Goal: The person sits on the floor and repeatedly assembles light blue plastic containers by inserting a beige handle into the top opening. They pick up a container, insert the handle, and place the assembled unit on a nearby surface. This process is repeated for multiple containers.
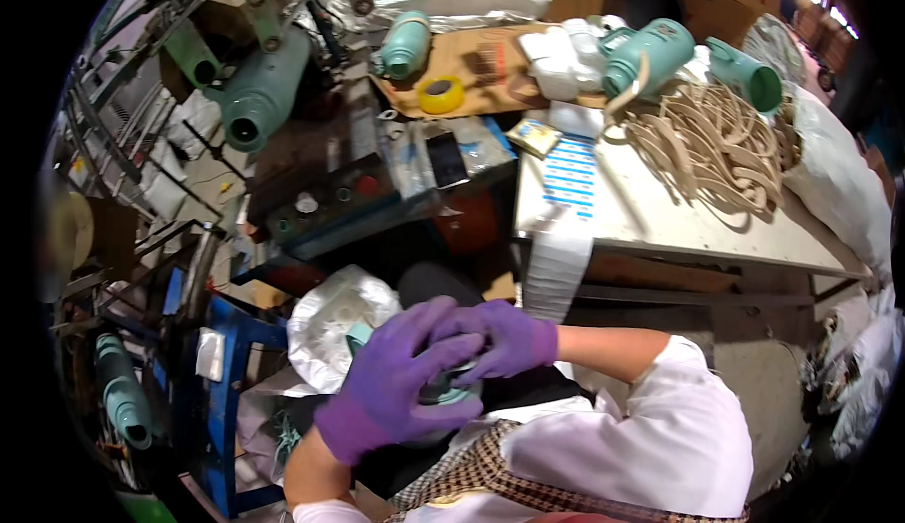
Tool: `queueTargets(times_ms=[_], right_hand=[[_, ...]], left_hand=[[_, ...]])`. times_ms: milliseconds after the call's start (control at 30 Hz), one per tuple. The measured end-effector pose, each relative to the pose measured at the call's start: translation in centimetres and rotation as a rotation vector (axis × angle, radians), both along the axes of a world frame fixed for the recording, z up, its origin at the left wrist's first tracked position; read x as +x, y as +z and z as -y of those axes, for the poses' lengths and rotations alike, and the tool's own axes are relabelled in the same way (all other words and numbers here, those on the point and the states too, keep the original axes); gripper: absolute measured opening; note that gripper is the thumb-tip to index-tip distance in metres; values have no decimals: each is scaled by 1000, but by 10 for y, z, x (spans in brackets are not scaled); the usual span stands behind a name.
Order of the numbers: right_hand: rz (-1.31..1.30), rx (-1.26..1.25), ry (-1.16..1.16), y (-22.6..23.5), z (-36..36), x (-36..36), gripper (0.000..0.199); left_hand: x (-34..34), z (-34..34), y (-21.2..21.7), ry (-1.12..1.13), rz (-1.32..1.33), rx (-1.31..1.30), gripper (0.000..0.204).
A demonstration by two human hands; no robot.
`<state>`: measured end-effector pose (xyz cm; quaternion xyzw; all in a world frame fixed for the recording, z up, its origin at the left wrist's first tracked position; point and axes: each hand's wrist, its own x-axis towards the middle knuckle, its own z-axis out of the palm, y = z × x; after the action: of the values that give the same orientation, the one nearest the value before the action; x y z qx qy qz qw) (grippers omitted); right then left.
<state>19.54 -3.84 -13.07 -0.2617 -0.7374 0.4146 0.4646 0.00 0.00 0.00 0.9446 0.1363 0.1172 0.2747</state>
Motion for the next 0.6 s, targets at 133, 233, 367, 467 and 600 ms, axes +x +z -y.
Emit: queueTargets(times_ms=[133,233,367,467,600], right_hand=[[45,-240,-11,28,18,13,61],[271,150,-366,37,31,61,45],[377,246,-1146,11,37,205,30],[540,170,-1554,12,60,329,30],[1044,27,-1842,10,56,449,40]], left_hand=[[-26,18,-41,256,234,201,43],[-74,15,-41,417,323,-7,35],[-139,-15,3,709,665,-193,32],[-170,-40,6,664,792,-508,74],[-174,-88,-87,570,728,-830,59]])
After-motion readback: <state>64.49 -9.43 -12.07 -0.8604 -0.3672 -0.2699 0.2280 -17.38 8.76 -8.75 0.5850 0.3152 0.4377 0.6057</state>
